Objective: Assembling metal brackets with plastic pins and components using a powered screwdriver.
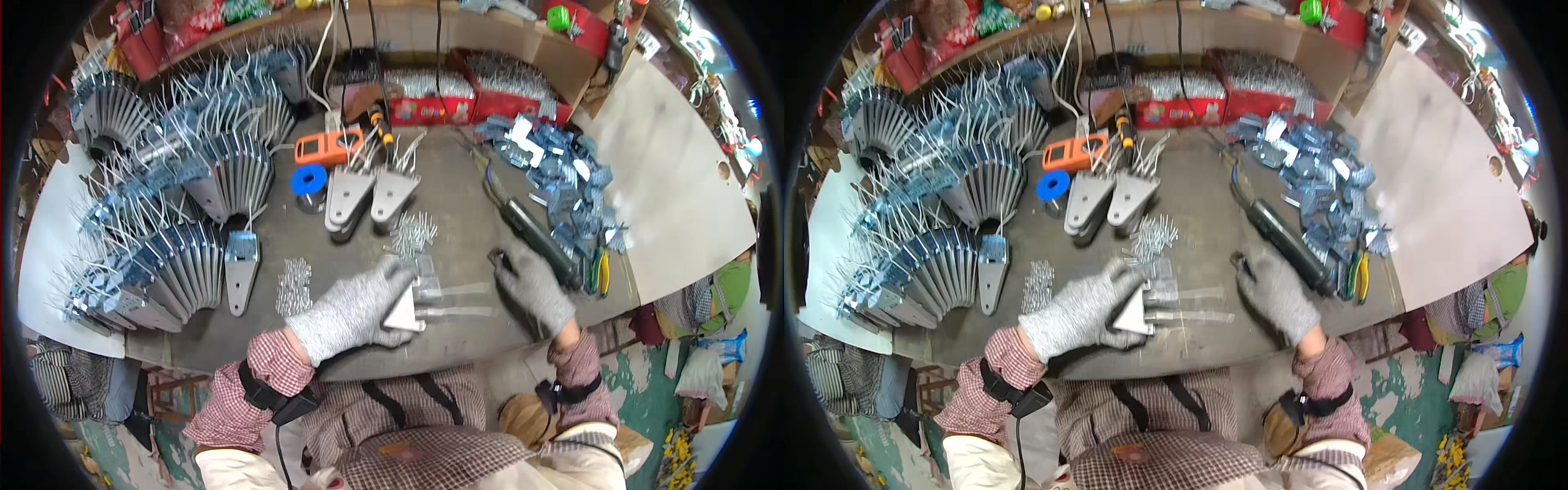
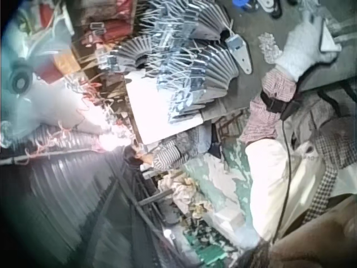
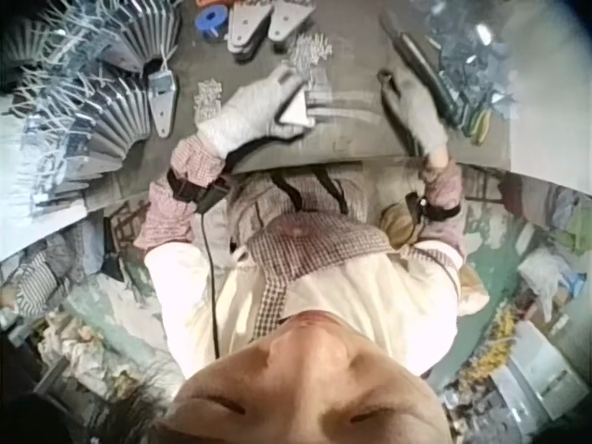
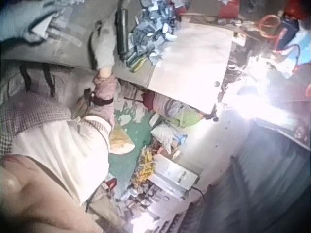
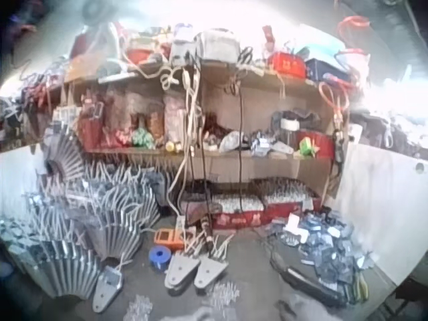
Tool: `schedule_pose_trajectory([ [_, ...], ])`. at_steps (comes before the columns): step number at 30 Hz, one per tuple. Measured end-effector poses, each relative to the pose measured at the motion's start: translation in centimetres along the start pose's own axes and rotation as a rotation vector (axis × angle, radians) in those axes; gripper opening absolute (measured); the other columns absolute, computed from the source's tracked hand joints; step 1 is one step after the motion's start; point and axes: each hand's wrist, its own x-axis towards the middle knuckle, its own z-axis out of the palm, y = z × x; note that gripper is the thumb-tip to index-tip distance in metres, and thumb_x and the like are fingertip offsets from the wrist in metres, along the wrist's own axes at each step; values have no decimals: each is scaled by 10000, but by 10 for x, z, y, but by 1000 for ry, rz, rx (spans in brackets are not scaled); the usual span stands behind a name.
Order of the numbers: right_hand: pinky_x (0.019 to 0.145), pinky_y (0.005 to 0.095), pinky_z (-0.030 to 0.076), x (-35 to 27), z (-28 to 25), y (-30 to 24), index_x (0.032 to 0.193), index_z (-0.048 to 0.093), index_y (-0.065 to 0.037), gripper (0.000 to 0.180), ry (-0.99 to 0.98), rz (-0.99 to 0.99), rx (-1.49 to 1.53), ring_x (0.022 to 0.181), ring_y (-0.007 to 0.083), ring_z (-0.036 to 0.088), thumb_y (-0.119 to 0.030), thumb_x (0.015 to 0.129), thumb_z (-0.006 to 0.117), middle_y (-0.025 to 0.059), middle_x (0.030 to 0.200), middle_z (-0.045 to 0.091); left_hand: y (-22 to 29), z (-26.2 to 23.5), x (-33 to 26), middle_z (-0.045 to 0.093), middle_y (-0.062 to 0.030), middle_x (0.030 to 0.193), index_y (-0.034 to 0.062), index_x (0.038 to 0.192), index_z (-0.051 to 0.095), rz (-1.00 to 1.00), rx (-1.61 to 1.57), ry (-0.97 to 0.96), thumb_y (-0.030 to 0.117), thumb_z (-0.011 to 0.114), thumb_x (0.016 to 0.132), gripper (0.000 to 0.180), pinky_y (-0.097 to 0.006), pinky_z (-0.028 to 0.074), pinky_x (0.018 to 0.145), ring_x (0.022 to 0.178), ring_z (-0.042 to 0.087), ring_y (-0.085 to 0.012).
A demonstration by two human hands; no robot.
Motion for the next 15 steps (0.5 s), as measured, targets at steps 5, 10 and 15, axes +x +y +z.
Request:
schedule_pose_trajectory([
  [5, 967, 469, 511, -3, -15, -69, 982, 695, -75, 189, -26, -533, 257, 1112, 366, 593, -75, 794, 681, 117, 1142, 617, -13, 51, -28, 513, -191, 1291, 87, 1518, 404, -17, 19, 161, 637, 814, 686, 1079, -478, 526, 971, 1218, 577, -385],
  [10, 1063, 482, 445, -12, 24, -79, 1020, 703, -72, 231, -416, -572, 63, 1227, 346, 530, -114, 793, 694, 94, 1221, 610, -11, 60, -28, 533, -169, 1264, 72, 1496, 436, -23, -27, 281, 675, 793, 678, 1077, -480, 522, 978, 1192, 579, -379],
  [15, 1003, 506, 480, 9, 23, -73, 1110, 663, -68, 260, -286, -563, 139, 1136, 409, 577, -109, 853, 657, 151, 1190, 610, -7, 50, -19, 534, -171, 1269, 77, 1489, 454, -36, -17, 206, 617, 799, 737, 988, -478, 523, 981, 1200, 574, -373],
])
